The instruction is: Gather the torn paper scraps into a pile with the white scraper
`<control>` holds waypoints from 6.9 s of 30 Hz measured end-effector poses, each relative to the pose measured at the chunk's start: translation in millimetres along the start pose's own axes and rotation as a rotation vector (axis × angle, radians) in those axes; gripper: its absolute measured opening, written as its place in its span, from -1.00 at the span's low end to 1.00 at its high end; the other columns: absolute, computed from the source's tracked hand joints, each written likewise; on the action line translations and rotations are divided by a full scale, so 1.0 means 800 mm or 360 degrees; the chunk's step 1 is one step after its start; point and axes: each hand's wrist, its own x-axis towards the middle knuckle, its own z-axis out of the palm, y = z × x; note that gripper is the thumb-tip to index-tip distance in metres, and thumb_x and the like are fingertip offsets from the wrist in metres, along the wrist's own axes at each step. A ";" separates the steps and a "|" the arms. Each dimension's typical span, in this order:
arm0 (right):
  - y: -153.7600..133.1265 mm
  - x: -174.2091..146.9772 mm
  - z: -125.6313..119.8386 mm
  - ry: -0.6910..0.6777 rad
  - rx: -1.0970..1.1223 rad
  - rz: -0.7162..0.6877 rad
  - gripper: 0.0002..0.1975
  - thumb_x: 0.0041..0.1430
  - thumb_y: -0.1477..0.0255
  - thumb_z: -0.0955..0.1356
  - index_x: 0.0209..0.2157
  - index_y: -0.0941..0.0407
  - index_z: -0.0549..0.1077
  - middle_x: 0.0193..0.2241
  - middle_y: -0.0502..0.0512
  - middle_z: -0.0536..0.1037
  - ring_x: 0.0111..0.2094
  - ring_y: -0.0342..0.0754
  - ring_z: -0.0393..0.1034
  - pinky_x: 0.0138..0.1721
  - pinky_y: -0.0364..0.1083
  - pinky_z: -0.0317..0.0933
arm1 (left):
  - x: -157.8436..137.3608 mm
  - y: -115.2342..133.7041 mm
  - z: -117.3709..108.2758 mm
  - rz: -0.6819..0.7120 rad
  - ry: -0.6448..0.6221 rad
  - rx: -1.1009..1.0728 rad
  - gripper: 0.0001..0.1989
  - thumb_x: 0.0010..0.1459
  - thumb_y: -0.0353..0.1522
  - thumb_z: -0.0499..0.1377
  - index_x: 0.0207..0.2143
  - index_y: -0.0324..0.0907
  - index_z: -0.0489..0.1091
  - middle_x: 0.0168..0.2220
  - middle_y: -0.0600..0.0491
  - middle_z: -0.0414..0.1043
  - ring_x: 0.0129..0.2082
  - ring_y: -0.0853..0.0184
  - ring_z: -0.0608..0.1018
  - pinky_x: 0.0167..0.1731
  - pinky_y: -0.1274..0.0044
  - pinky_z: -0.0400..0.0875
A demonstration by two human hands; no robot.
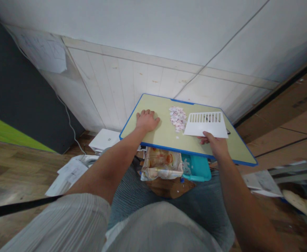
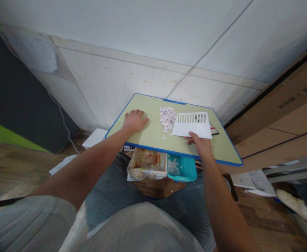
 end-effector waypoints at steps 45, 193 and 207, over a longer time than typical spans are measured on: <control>0.006 -0.006 -0.023 -0.0203 -0.0282 -0.0153 -0.51 0.00 -0.08 0.69 -0.53 0.00 0.60 -0.50 0.14 0.69 -0.36 0.16 0.59 -0.02 0.19 0.58 | 0.001 -0.001 0.000 0.0000 -0.0024 -0.0003 -0.36 0.59 -0.06 0.04 0.48 -0.20 0.51 0.55 -0.29 0.45 0.56 -0.19 0.38 0.55 -0.09 0.25; -0.005 -0.040 -0.036 0.0145 0.0099 0.0137 -0.72 -0.18 0.22 0.53 -0.41 -0.03 0.46 -0.73 -0.08 0.41 -0.70 -0.04 0.21 -0.70 -0.05 0.16 | 0.007 -0.012 0.000 0.0008 0.0032 0.0135 -0.38 0.57 -0.06 0.05 0.42 -0.20 0.56 0.52 -0.31 0.52 0.52 -0.20 0.48 0.47 -0.02 0.39; -0.005 -0.033 -0.031 0.0136 0.0219 0.0102 -0.55 -0.15 0.16 0.62 -0.24 0.03 0.54 -0.57 -0.01 0.61 -0.63 -0.05 0.36 -0.63 -0.07 0.31 | 0.005 -0.008 -0.005 -0.0001 0.0020 0.0143 -0.43 0.58 -0.07 0.07 0.40 -0.15 0.57 0.49 -0.31 0.53 0.50 -0.19 0.49 0.45 0.03 0.39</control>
